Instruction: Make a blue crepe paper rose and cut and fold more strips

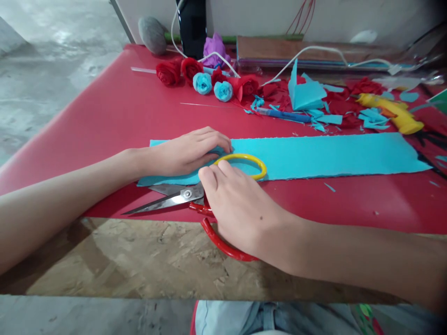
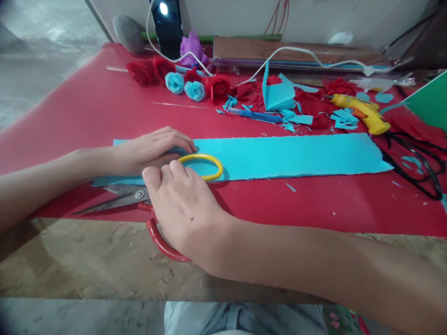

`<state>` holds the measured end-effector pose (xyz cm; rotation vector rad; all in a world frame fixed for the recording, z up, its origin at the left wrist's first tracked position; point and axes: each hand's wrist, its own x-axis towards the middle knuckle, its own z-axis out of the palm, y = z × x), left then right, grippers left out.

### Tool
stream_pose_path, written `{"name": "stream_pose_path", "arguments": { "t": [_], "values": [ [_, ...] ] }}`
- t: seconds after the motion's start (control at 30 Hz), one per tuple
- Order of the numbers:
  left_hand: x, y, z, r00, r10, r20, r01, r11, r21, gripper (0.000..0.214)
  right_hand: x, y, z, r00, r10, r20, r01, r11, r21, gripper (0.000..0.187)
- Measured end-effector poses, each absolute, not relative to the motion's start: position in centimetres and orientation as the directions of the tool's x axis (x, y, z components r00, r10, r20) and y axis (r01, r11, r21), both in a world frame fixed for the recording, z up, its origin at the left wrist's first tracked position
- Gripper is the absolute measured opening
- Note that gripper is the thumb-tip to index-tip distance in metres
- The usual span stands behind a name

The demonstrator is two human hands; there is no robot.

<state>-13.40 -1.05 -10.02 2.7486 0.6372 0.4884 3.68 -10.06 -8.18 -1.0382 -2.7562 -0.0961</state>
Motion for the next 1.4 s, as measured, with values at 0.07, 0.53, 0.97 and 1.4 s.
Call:
{"name": "stream_pose_path", "arguments": {
  "t": [0.07, 0.53, 0.97, 1.4],
  "values": [
    [-13.4, -1.1, -9.9, 0.846, 0.464, 0.262, 0.372, -0.867, 0.333, 0.023, 3.9, -10.2, -8.4, -0.738, 0.631, 0.238, 0.65, 0.76, 0.001, 0.02],
    [-13.3, -1.1, -10.1, 0.842, 0.468, 0.267, 0.379, -0.867, 0.323, 0.021, 3.5, -9.7, -7.9, -0.746, 0.636, 0.198, 0.646, 0.763, -0.016, 0.021],
    [-13.6, -1.3, -9.7, 0.861, 0.449, 0.238, 0.374, -0.877, 0.301, 0.023, 8.8, -11.3, -6.4, -0.765, 0.597, 0.242, 0.62, 0.785, 0.022, 0.037],
    [-13.9, -2.1, -8.5, 0.837, 0.534, 0.118, 0.498, -0.833, 0.239, 0.036, 26.2, 3.0, -2.9, -0.307, 0.902, 0.302, 0.947, 0.322, 0.0, 0.036]
  ]
}}
